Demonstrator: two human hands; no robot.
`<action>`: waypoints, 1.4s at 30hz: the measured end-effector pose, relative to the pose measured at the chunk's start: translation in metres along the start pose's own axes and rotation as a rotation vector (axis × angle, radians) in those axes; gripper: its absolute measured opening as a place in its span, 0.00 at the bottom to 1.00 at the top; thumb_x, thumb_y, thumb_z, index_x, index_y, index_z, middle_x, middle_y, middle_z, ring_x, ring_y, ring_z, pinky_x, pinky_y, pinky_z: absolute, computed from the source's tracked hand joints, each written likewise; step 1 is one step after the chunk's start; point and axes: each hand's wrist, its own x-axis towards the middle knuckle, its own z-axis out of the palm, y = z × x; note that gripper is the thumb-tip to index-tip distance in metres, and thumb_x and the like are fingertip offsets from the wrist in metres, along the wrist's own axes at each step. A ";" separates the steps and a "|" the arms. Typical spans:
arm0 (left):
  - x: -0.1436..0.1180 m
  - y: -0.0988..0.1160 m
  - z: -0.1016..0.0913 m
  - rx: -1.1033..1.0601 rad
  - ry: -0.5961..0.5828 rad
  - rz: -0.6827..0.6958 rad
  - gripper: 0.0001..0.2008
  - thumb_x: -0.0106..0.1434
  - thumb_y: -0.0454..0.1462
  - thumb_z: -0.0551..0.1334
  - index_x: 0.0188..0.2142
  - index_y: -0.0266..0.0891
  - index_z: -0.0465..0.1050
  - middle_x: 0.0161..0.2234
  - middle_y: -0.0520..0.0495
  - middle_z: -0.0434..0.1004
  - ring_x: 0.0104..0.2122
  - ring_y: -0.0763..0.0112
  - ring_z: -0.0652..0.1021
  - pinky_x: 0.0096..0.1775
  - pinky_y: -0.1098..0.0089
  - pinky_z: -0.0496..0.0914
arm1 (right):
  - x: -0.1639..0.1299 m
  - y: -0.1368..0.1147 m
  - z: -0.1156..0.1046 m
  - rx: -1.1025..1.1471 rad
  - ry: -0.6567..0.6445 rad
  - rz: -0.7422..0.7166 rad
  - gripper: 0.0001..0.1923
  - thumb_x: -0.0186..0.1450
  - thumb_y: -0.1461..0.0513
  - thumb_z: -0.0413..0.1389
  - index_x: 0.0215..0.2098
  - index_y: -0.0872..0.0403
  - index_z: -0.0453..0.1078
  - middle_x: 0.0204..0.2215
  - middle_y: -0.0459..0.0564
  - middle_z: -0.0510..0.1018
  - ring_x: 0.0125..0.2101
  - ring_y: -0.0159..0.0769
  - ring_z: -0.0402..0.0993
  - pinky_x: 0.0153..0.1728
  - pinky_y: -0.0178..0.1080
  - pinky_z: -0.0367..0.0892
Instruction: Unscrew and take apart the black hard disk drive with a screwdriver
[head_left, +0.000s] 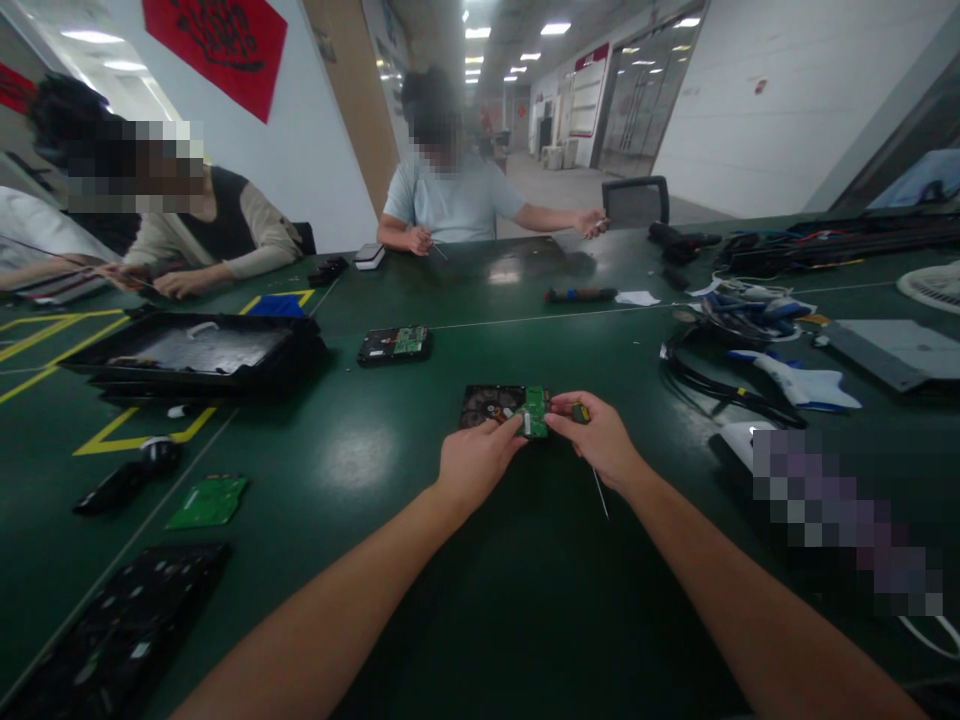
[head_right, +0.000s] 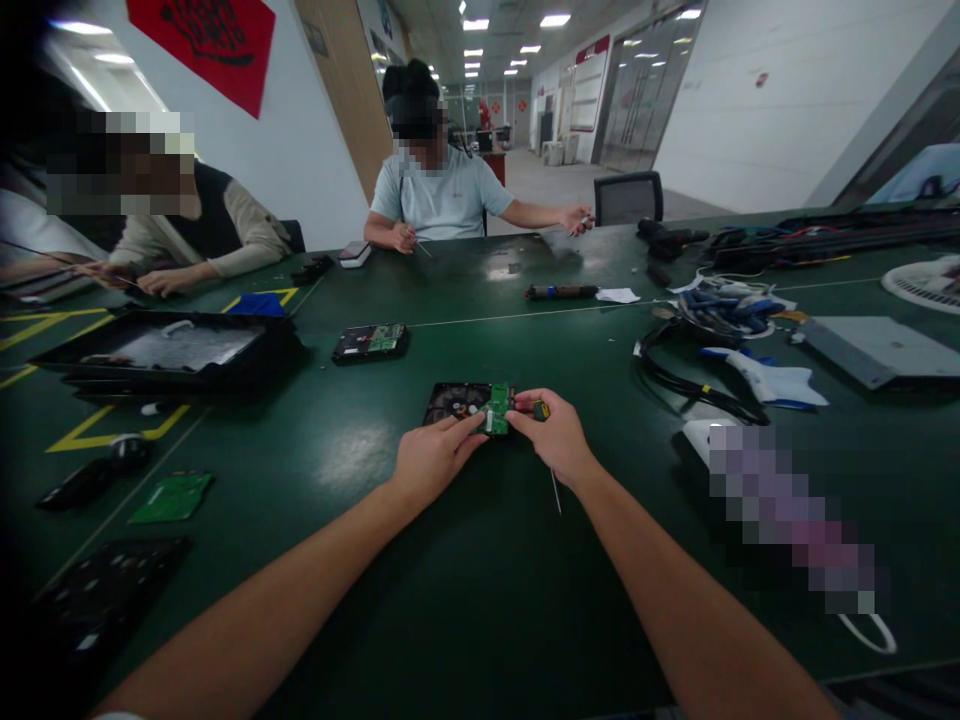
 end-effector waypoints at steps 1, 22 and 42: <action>0.000 0.001 -0.001 0.007 -0.018 0.001 0.21 0.79 0.51 0.54 0.64 0.55 0.76 0.47 0.48 0.87 0.41 0.60 0.86 0.36 0.66 0.73 | 0.001 0.001 0.000 -0.025 0.007 -0.008 0.21 0.60 0.53 0.70 0.49 0.51 0.78 0.47 0.54 0.84 0.24 0.29 0.71 0.17 0.32 0.58; -0.003 0.020 -0.009 0.052 -0.166 0.008 0.28 0.79 0.47 0.52 0.73 0.40 0.64 0.46 0.38 0.88 0.39 0.51 0.88 0.38 0.59 0.78 | 0.005 0.010 -0.001 -0.205 -0.001 -0.137 0.15 0.63 0.56 0.70 0.48 0.49 0.79 0.50 0.53 0.84 0.48 0.43 0.82 0.51 0.49 0.76; -0.002 0.016 -0.005 0.021 -0.159 0.019 0.29 0.78 0.46 0.53 0.73 0.37 0.63 0.44 0.38 0.88 0.39 0.51 0.88 0.38 0.58 0.79 | 0.004 0.009 0.000 -0.283 0.066 -0.158 0.12 0.66 0.57 0.67 0.48 0.49 0.80 0.48 0.51 0.85 0.47 0.42 0.82 0.51 0.47 0.74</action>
